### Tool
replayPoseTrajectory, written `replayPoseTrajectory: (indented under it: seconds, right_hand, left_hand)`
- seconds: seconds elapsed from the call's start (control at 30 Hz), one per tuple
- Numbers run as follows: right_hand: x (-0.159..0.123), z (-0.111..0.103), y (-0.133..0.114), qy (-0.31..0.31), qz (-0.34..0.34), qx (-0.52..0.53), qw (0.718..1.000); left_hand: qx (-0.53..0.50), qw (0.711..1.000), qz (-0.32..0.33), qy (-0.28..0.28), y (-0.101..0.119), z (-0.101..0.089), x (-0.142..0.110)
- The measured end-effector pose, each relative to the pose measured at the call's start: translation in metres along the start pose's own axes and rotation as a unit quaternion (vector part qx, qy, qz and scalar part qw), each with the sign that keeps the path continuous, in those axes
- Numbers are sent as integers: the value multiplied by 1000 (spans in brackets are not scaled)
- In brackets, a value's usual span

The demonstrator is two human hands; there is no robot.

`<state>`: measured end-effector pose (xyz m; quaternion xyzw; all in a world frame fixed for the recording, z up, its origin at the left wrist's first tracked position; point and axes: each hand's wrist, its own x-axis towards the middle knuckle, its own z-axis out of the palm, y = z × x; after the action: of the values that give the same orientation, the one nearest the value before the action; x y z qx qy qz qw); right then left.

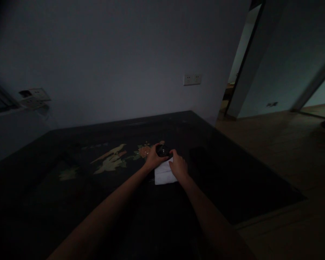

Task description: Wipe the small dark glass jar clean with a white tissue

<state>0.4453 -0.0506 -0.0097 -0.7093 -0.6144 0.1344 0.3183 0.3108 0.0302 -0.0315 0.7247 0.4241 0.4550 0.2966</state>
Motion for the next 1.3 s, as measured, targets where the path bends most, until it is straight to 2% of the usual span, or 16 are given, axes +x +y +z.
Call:
replayPoseTrajectory:
  seconds: [0.5, 0.8, 0.9, 1.0, 1.07, 1.17, 1.3]
  right_hand:
    - [4, 2, 7, 2, -8, -2, 1000]
    - [9, 1, 13, -5, -39, 33, 999]
    - [10, -1, 14, -6, -42, 36, 998]
    - [11, -1, 14, -11, -43, 33, 998]
    - [12, -1, 14, -17, -43, 29, 998]
    - [12, -2, 13, -27, -47, 22, 998]
    - [11, -5, 13, -31, -48, 6, 998]
  left_hand:
    - [8, 1000, -5, -18, -5, 1, -1]
    - [-9, 1000, 15, -23, 7, -1, -3]
    - [2, 1000, 24, -2, 9, -9, -5]
    - [32, 999, 39, 11, 12, -25, -21]
    - [53, 997, 60, -20, 16, -37, -40]
    - [76, 986, 98, -113, 24, -47, -69]
    - [141, 969, 95, -177, 35, -43, -90]
